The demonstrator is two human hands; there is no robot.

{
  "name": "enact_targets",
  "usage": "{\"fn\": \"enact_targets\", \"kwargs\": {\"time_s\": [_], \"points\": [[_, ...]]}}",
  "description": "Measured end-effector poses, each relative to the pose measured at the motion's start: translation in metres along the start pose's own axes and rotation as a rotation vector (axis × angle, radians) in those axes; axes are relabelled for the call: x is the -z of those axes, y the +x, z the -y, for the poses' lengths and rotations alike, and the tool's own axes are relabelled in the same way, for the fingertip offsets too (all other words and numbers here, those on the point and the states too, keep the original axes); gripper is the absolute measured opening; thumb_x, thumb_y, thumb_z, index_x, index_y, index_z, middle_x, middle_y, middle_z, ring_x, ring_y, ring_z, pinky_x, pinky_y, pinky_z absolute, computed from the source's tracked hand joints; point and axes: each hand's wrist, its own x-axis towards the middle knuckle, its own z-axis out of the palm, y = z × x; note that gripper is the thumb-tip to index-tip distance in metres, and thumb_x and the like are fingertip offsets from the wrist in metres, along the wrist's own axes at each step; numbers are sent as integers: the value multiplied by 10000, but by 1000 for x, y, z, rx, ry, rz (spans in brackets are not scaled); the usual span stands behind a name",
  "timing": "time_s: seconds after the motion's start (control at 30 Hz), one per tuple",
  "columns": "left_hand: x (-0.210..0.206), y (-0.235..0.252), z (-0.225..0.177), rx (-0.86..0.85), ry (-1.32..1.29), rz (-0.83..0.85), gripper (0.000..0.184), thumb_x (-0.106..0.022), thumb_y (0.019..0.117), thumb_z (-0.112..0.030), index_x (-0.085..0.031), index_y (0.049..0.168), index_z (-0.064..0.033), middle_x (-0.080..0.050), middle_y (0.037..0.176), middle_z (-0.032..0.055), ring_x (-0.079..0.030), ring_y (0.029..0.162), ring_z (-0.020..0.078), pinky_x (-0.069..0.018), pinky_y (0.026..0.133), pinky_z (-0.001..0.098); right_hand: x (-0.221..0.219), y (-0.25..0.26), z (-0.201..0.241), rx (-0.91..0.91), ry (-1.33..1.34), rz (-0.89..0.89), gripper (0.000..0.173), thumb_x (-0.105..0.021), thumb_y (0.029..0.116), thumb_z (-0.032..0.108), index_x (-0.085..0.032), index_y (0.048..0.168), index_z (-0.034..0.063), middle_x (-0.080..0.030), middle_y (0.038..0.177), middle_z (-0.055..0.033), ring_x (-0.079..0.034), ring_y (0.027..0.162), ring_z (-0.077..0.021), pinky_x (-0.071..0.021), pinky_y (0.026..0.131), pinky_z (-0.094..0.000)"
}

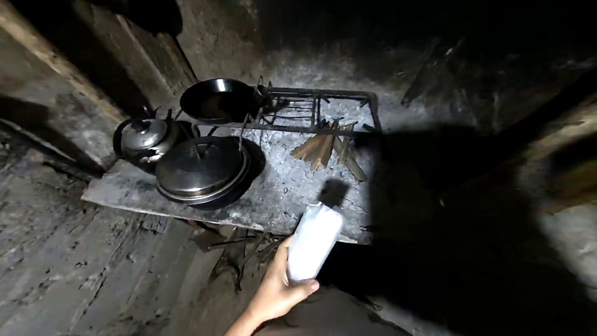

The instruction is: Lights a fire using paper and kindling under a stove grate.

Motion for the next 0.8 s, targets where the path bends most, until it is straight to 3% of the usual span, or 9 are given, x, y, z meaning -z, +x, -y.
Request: {"fn": "enact_targets", "kwargs": {"time_s": [0.03,0.07,0.1,0.2,0.33,0.4,0.53,0.7,0.8], "points": [[-2,5,-4,1,113,-67,936,-862,785,-285,-353,1493,54,-628,1339,115,-651,1174,91,-570,1003,284,-46,8,1,-10,162,-27,327,-617,996,118,-637,1297,-9,-706,1199,-72,-668,1071,-70,-565,927,-225],[-4,11,-7,0,244,-145,937,-878,769,-349,-400,1475,40,-630,1331,128,-646,1179,116,-562,1012,313,-85,8,-5,-36,333,27,332,-673,988,212,-694,1313,144,-739,1197,25,-698,1054,-50,-599,901,-230],[-6,18,-7,-29,379,-219,918,-883,760,-394,-449,1445,37,-636,1317,156,-650,1179,165,-560,1015,365,-119,4,-13,-63,490,74,325,-692,966,218,-723,1289,194,-751,1173,36,-717,1039,-87,-621,894,-279],[-5,35,2,-237,759,-382,771,-851,778,-447,-582,1298,56,-677,1160,235,-688,1056,325,-583,918,490,-178,-5,-27,-101,610,79,259,-671,954,189,-743,1186,100,-754,1158,-4,-721,1053,-116,-620,911,-298],[-6,41,13,-397,1062,-451,614,-790,811,-453,-641,1153,35,-680,978,226,-697,840,357,-597,746,494,-182,3,-49,57,409,89,233,-646,973,219,-758,1128,85,-677,1273,-40,-594,1254,-98,-520,1051,-261],[-12,39,17,-450,1129,-449,564,-766,831,-442,-645,1136,17,-669,934,223,-684,788,362,-584,696,489,-179,8,-59,141,338,117,224,-642,986,242,-765,1109,101,-570,1449,-118,-517,1366,-139,-481,1106,-278],[-30,32,27,-568,1220,-465,481,-701,879,-460,-637,1146,-65,-648,893,153,-655,761,303,-566,692,427,-170,9,-78,134,326,395,219,-625,981,200,-767,1131,130,-345,1640,-188,-370,1505,-185,-397,1188,-313],[-35,21,34,-585,1252,-482,441,-679,887,-465,-616,1142,-111,-610,893,117,-621,765,268,-543,701,379,-167,8,-94,227,547,473,191,-665,972,197,-760,1087,77,-607,1356,-116,-530,1325,-101,-471,1101,-240],[-37,21,32,-503,1238,-434,509,-712,825,-465,-646,1152,-81,-646,910,154,-654,724,291,-565,624,401,-168,4,-84,290,614,424,195,-656,1000,216,-736,1113,78,-630,1214,-50,-575,1189,-38,-513,999,-174]]}}
